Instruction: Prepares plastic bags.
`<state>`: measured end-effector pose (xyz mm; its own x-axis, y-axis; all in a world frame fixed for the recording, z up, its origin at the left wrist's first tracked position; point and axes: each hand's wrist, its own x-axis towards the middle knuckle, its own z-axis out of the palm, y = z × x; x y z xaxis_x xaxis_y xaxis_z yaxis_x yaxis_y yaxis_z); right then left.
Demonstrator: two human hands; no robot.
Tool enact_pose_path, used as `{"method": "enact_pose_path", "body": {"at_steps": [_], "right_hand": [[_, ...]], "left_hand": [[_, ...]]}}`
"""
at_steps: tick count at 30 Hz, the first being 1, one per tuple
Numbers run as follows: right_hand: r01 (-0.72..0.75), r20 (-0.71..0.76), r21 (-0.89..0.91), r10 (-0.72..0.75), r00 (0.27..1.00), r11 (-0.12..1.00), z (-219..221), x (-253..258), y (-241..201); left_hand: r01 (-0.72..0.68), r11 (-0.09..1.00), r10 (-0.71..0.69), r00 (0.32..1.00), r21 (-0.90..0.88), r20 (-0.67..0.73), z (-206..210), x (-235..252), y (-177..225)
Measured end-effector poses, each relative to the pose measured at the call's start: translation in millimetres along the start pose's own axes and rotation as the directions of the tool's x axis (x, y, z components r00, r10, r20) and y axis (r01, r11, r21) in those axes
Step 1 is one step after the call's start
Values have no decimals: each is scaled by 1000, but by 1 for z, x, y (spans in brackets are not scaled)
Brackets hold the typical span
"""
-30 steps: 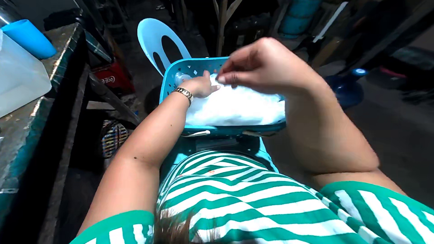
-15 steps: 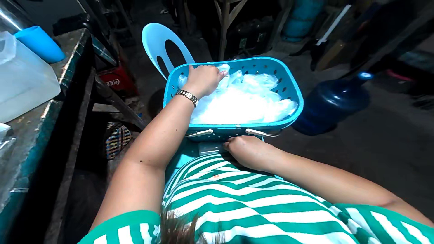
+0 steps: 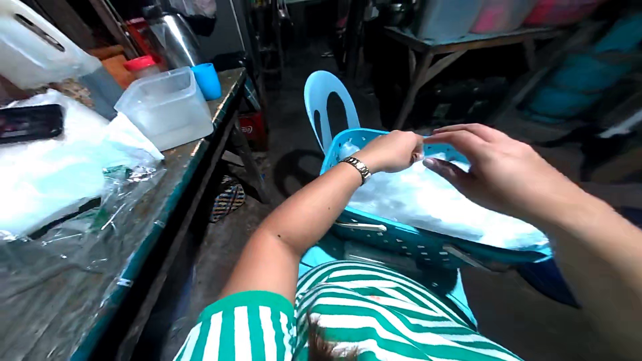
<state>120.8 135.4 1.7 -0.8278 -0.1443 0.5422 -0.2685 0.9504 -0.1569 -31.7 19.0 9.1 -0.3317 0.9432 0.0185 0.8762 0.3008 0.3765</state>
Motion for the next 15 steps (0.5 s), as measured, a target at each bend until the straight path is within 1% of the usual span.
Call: {"method": "enact_pose_path", "body": {"at_steps": [2,4,6,8,9,10,11,12,13,15], "right_hand": [[-18,100,-9,19,995,1000,15,16,23],[24,158,-16,-21,987,1000,32,26,41],[49,233,-34,-40,972,998,42,32,46],[24,306,-65,-3,952,998,52,34,52],[-1,350,-92,34,936,996,57,34,57],[-29,406,-115,74,911,993,61,34,61],[-56,474,-138,115,873,989,64,36,63],[-84,542,-147,151,827,986,64,37,62],[-109,603,-151,179,777,982,64,41,60],[-94,696,-172,188,693,981,64,47,57]], "left_hand": [[17,1000,-17,1000,8,-8,-11,-4,1],[17,1000,-16,999,20,-35,-23,-10,-4],[37,999,-36,998,11,-59,-36,-20,-14],[82,996,-85,987,-32,-135,-49,-32,-30],[117,991,-128,970,-63,-206,-57,-37,-42],[161,983,-178,940,-82,-290,-66,-42,-58],[227,969,-245,897,-93,-368,-76,-48,-74],[305,946,-322,840,-112,-437,-86,-54,-92],[387,911,-403,771,-141,-492,-98,-60,-110],[535,818,-544,604,-209,-583,-119,-72,-149]]}}
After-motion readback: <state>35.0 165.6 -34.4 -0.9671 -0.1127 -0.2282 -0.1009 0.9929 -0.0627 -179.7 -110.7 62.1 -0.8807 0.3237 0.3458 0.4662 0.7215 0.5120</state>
